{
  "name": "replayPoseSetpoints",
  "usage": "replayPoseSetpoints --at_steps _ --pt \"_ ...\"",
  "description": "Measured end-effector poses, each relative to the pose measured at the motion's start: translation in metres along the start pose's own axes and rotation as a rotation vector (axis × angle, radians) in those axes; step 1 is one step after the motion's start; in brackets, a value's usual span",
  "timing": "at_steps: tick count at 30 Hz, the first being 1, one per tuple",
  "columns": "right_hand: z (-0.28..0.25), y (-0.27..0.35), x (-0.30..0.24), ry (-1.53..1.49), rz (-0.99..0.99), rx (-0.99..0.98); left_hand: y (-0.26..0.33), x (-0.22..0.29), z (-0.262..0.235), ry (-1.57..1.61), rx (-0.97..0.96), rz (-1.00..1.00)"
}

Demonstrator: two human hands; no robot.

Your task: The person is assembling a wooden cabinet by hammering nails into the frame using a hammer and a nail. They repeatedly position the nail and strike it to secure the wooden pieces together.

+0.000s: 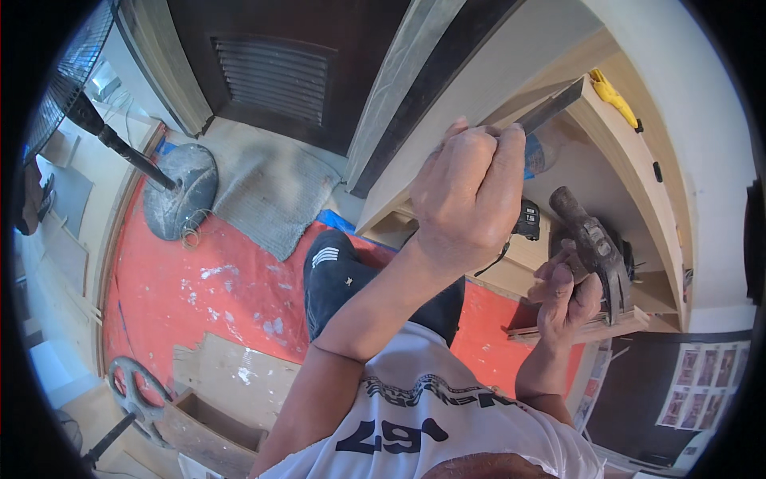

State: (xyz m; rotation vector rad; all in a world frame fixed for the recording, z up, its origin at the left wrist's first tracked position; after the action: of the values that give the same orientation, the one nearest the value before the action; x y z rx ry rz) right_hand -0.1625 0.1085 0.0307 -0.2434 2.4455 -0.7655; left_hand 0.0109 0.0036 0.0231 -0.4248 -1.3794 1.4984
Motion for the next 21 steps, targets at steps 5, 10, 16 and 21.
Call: replayPoseSetpoints --at_steps 5,10,16,21 --pt "0.002 -0.026 -0.009 0.141 -0.246 0.084 -0.001 -0.001 -0.003 0.02 -0.012 -0.014" --pt "-0.004 -0.04 -0.019 0.347 -0.247 0.139 -0.003 0.001 -0.007 0.076 -0.034 -0.05" --pt "0.002 -0.049 -0.029 0.272 -0.319 0.256 0.0 0.002 -0.004 0.061 -0.027 -0.066" --pt "0.009 -0.056 -0.038 0.29 -0.264 0.256 0.0 0.001 -0.003 0.041 -0.017 -0.042"
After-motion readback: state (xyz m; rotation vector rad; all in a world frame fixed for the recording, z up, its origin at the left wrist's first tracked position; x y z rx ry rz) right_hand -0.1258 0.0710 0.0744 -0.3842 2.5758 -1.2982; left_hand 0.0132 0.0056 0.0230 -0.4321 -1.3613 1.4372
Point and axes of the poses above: each hand's wrist, its own y-axis away from the middle knuckle, its own z-axis out of the palm, x = y × z, the point moved 1 cm from there along -y, towards the middle knuckle, and after that the axes turned 13 degrees about y, right-handed, at the moved point
